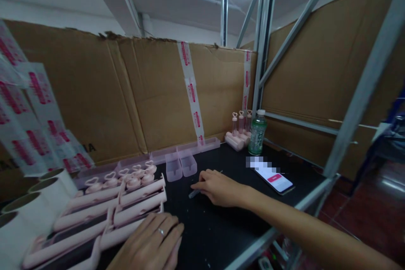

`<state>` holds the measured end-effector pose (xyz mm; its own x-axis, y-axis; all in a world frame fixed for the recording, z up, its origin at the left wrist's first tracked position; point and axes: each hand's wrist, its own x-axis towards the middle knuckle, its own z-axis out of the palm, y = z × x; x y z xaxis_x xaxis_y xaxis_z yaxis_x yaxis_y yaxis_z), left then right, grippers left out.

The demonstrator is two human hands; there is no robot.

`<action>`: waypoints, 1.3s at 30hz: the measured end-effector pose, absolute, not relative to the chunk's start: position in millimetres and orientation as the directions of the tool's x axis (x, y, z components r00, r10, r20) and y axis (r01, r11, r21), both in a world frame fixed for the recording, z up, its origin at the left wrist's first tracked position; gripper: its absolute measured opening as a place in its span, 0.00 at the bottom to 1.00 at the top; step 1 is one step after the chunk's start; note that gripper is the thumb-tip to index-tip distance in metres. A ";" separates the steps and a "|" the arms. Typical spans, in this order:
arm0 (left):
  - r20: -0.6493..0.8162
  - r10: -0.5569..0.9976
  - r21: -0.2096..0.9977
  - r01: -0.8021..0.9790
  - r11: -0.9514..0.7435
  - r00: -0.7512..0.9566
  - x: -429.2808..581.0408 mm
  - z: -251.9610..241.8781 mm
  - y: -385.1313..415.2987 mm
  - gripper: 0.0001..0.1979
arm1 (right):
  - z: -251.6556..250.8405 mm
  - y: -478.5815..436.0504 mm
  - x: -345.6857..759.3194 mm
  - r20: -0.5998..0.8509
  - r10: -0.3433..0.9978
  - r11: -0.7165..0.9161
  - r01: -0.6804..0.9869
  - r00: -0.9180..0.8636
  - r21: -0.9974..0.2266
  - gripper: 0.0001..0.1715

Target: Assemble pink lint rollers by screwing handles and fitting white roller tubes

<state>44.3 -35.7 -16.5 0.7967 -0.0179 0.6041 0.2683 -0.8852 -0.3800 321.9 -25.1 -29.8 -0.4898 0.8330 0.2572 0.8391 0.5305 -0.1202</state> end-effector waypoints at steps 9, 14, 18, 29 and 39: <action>0.331 0.379 -0.097 0.431 -0.897 0.864 107.1 -29.6 -21.1 0.16 | -26.7 -26.8 330.5 0.323 0.837 0.509 0.845 -0.442 -0.164 0.17; 0.372 0.380 -0.112 0.447 -0.887 0.847 117.5 -38.6 -10.9 0.17 | -12.5 -1.2 377.5 0.466 0.883 0.061 0.973 0.052 -0.224 0.17; 0.428 0.353 -0.106 0.434 -0.895 0.832 120.8 -40.4 -6.5 0.16 | -10.9 29.4 418.2 0.471 0.804 -0.296 0.931 0.364 -0.214 0.20; 0.557 0.249 -0.012 0.308 -0.951 0.792 112.7 -53.1 -2.5 0.12 | -25.5 66.0 429.3 0.464 0.692 -0.575 0.811 0.552 -0.108 0.23; 0.559 0.264 0.108 0.247 -0.963 0.786 113.2 -50.3 -9.4 0.11 | -27.0 26.3 402.8 0.364 0.746 -0.555 0.823 0.557 -0.122 0.20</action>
